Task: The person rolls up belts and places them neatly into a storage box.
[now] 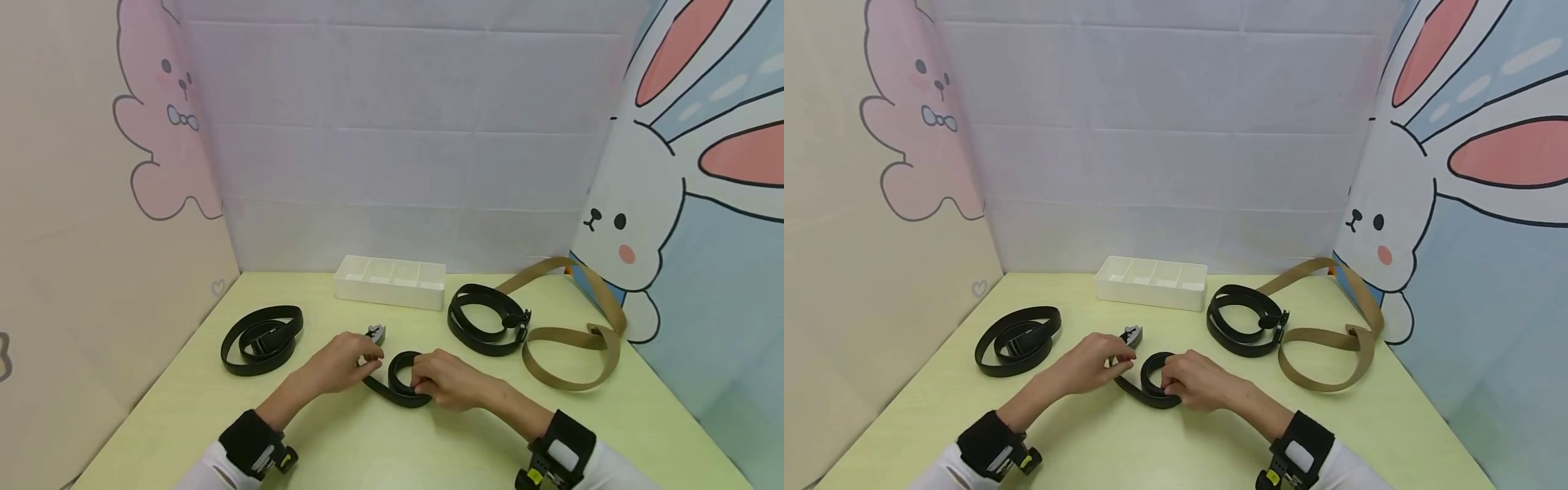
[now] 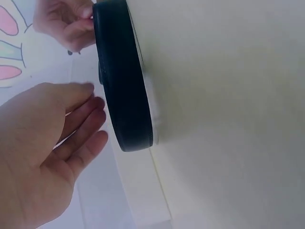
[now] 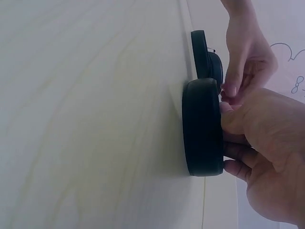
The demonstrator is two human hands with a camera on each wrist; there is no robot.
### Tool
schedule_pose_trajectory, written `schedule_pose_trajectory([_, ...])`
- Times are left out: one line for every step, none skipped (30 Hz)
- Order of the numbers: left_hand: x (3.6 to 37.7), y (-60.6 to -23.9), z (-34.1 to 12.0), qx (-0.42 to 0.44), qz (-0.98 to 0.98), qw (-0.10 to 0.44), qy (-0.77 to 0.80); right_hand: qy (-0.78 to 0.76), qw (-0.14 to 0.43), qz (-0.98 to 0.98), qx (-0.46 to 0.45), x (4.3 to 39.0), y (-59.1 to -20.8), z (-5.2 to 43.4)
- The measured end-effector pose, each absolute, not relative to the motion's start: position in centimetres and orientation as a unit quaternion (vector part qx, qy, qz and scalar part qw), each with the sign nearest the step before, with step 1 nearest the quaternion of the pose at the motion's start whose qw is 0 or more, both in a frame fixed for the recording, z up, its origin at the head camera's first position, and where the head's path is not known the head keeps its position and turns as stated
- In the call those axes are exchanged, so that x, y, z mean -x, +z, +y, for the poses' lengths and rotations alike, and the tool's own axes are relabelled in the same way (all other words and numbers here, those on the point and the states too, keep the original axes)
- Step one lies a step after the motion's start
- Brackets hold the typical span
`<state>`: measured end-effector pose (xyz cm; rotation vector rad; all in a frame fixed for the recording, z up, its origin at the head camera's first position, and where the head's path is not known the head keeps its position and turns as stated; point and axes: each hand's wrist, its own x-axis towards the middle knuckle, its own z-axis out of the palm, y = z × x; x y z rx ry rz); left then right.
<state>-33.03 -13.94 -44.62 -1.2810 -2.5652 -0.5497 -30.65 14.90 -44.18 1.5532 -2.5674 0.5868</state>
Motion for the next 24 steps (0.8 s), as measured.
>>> schedule_pose_trajectory([33.4, -44.6, -13.8, 0.430, -0.875, 0.123, -0.184, 0.192, 0.042, -0.839, -0.507, 30.7, -44.2, 14.9])
schedule_pose_trajectory([33.7, -44.6, -13.6, 0.426, -0.877, 0.134, -0.177, 0.193, 0.042, -0.840, -0.506, 30.7, -44.1, 14.9])
schedule_pose_trajectory([34.1, -44.6, -13.5, 0.421, -0.880, 0.140, -0.170, 0.193, 0.042, -0.839, -0.506, 30.7, -44.1, 14.9])
schedule_pose_trajectory([34.5, -44.6, -13.3, 0.417, -0.883, 0.143, -0.161, 0.194, 0.043, -0.839, -0.507, 30.7, -44.1, 14.9])
schedule_pose_trajectory([34.8, -44.6, -13.1, 0.414, -0.887, 0.141, -0.150, 0.194, 0.043, -0.838, -0.508, 30.7, -44.1, 14.9])
schedule_pose_trajectory([35.2, -44.5, -13.0, 0.414, -0.889, 0.141, -0.136, 0.194, 0.043, -0.838, -0.508, 30.7, -44.2, 14.9])
schedule_pose_trajectory([35.5, -44.5, -12.8, 0.414, -0.892, 0.138, -0.121, 0.194, 0.043, -0.838, -0.508, 30.7, -44.2, 14.9])
schedule_pose_trajectory([35.9, -44.4, -12.7, 0.413, -0.894, 0.135, -0.107, 0.193, 0.043, -0.838, -0.508, 30.7, -44.2, 14.9])
schedule_pose_trajectory([36.2, -44.4, -12.6, 0.414, -0.896, 0.131, -0.095, 0.194, 0.042, -0.839, -0.507, 30.6, -44.2, 14.9])
schedule_pose_trajectory([36.5, -44.4, -12.5, 0.416, -0.896, 0.128, -0.084, 0.194, 0.041, -0.839, -0.506, 30.6, -44.2, 14.9])
schedule_pose_trajectory([36.8, -44.3, -12.5, 0.419, -0.897, 0.124, -0.072, 0.195, 0.040, -0.840, -0.505, 30.6, -44.3, 15.0])
schedule_pose_trajectory([37.1, -44.3, -12.4, 0.422, -0.896, 0.121, -0.063, 0.196, 0.039, -0.840, -0.505, 30.6, -44.3, 15.0])
schedule_pose_trajectory([37.4, -44.2, -12.4, 0.426, -0.895, 0.117, -0.056, 0.196, 0.038, -0.840, -0.505, 30.6, -44.3, 15.0])
schedule_pose_trajectory([37.6, -44.1, -12.3, 0.432, -0.893, 0.117, -0.048, 0.196, 0.037, -0.840, -0.504, 30.6, -44.3, 15.0])
schedule_pose_trajectory([37.9, -44.1, -12.3, 0.438, -0.890, 0.120, -0.038, 0.195, 0.038, -0.841, -0.504, 30.6, -44.3, 15.0])
schedule_pose_trajectory([38.2, -44.0, -12.3, 0.444, -0.887, 0.125, -0.028, 0.194, 0.038, -0.841, -0.504, 30.6, -44.3, 15.1])
schedule_pose_trajectory([38.5, -43.9, -12.3, 0.450, -0.883, 0.134, -0.017, 0.194, 0.040, -0.841, -0.504, 30.7, -44.3, 15.1])
schedule_pose_trajectory([38.7, -43.9, -12.2, 0.453, -0.880, 0.145, -0.009, 0.194, 0.041, -0.841, -0.504, 30.7, -44.3, 15.0])
schedule_pose_trajectory([38.9, -43.9, -12.2, 0.452, -0.878, 0.156, -0.001, 0.193, 0.043, -0.841, -0.503, 30.7, -44.3, 15.0])
schedule_pose_trajectory([39.1, -44.0, -12.2, 0.448, -0.878, 0.165, 0.009, 0.194, 0.044, -0.841, -0.502, 30.7, -44.3, 15.0])
schedule_pose_trajectory([39.3, -44.2, -12.2, 0.440, -0.881, 0.173, 0.015, 0.195, 0.044, -0.841, -0.502, 30.7, -44.3, 15.0])
schedule_pose_trajectory([39.4, -44.3, -12.2, 0.429, -0.886, 0.175, 0.019, 0.196, 0.044, -0.841, -0.502, 30.7, -44.3, 15.0])
schedule_pose_trajectory([39.5, -44.5, -12.2, 0.414, -0.893, 0.175, 0.021, 0.197, 0.044, -0.842, -0.501, 30.7, -44.3, 14.9])
schedule_pose_trajectory([39.6, -44.6, -12.1, 0.398, -0.901, 0.170, 0.020, 0.197, 0.043, -0.842, -0.500, 30.7, -44.3, 14.9])
